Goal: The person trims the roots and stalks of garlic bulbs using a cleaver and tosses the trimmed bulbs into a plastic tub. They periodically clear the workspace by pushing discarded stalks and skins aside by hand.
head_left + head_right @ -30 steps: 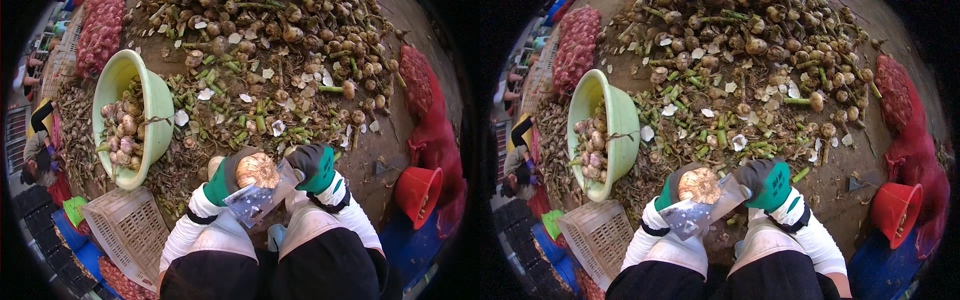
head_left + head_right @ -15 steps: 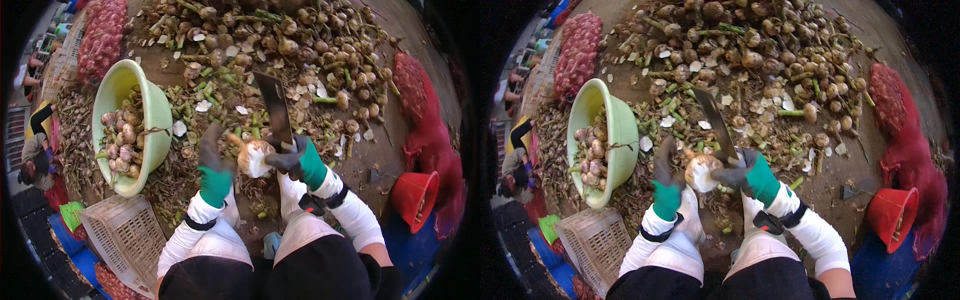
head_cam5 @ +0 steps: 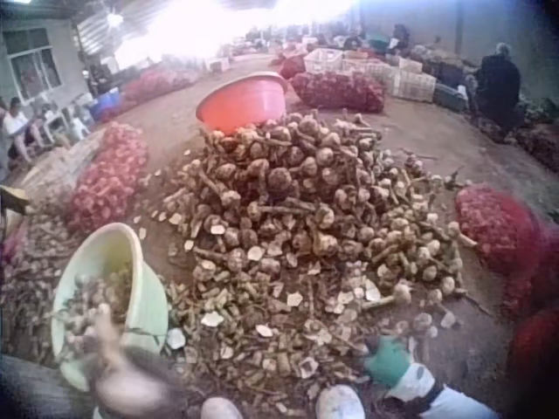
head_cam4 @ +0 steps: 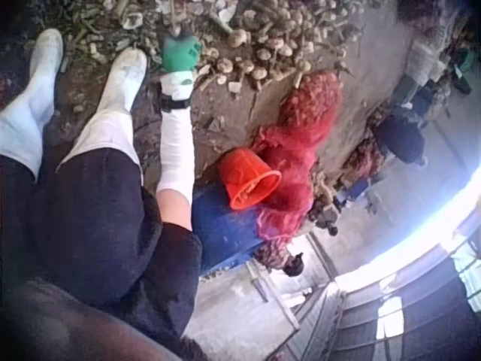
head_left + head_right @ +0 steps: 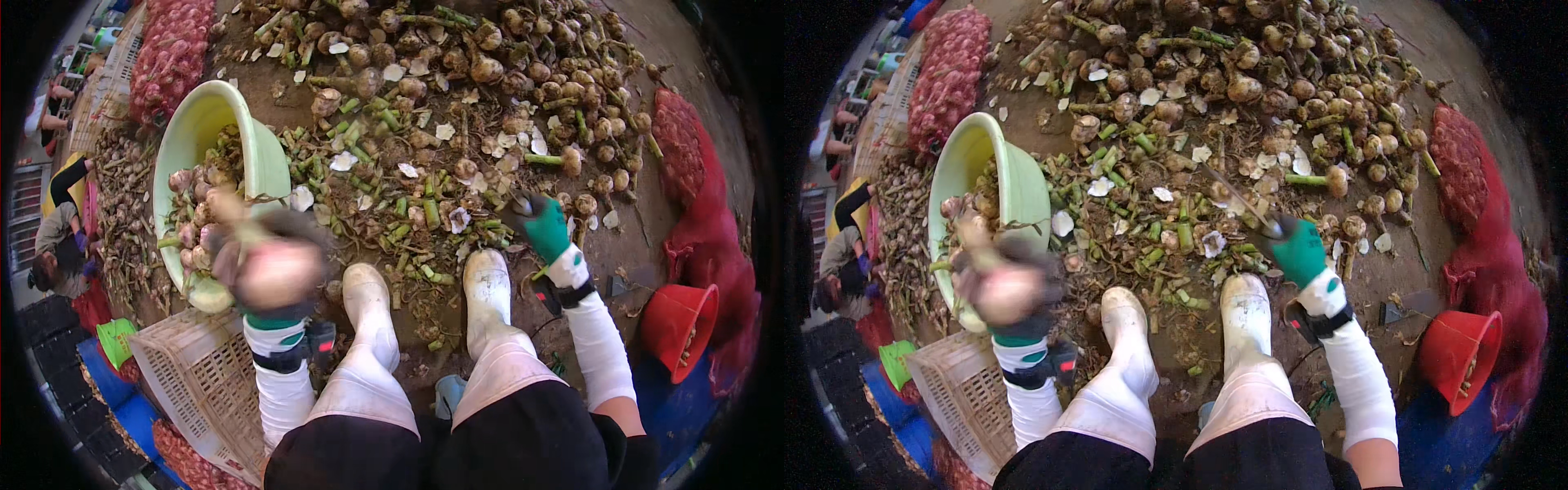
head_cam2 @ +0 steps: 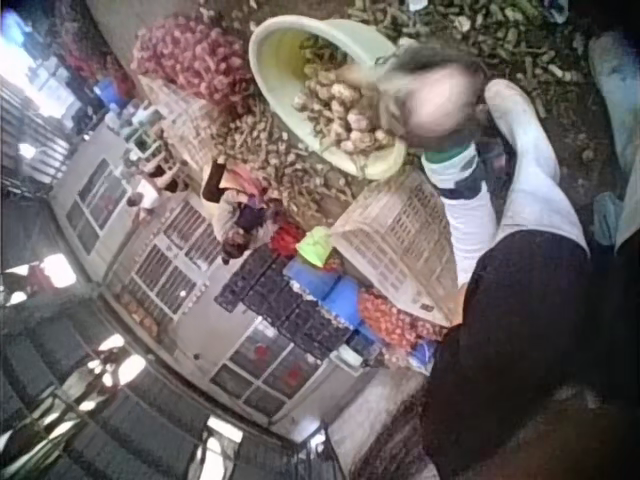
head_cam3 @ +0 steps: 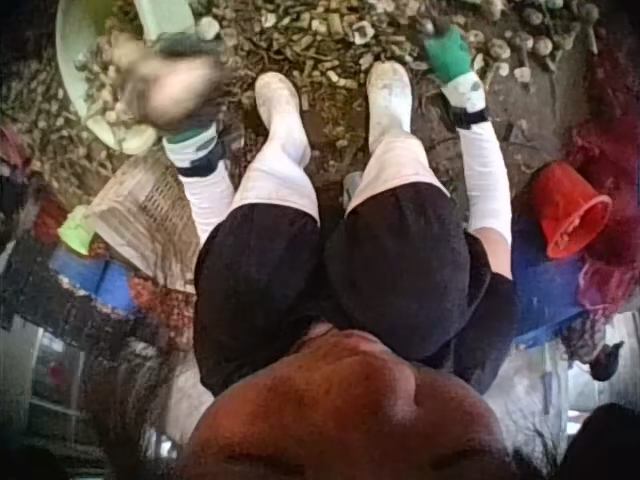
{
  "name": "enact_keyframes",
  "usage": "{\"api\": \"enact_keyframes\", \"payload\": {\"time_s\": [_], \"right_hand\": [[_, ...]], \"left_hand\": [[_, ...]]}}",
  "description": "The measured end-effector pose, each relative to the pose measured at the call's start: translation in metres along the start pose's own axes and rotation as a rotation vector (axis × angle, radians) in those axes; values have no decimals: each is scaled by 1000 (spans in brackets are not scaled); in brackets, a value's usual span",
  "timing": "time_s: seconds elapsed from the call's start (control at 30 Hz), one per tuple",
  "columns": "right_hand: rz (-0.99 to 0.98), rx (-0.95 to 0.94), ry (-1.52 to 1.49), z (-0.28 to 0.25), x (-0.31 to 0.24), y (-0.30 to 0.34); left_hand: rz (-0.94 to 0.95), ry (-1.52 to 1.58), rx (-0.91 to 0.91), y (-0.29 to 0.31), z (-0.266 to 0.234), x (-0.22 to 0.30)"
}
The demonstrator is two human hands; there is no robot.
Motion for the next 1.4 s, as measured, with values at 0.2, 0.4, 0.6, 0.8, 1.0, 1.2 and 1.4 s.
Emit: {"api": "enact_keyframes", "payload": {"time_s": [0.2,0.4,0.6,0.8,1.0,1.2,1.4], "right_hand": [[-435,275,399,42,-45,-68],[-228,-361,-392,65,-74,-10],[-479,-274,34,49,-103,83],[-778,-72,612,48,-98,116],[-814,-65,680,54,-99,120],[-784,129,552,56,-69,96],[-803,163,512,60,-41,84]], "left_hand": [[-96,-551,203,-26,14,-64],[130,-1735,-330,-26,-10,-125],[-205,-1327,-258,6,-78,-128],[-329,-1082,5,-2,-13,-129],[-409,-872,-387,8,2,-98],[-63,-1537,-923,38,27,-94],[-419,-1497,-685,41,20,-96]]}}
Point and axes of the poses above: each hand's wrist, its own y-axis away from the middle knuckle, its own z-axis out of the palm, x = y × z, the point moved 4 cm from there along -y, towards the middle knuckle, and after that the axes turned 12 degrees about z, right-handed, at the moved point
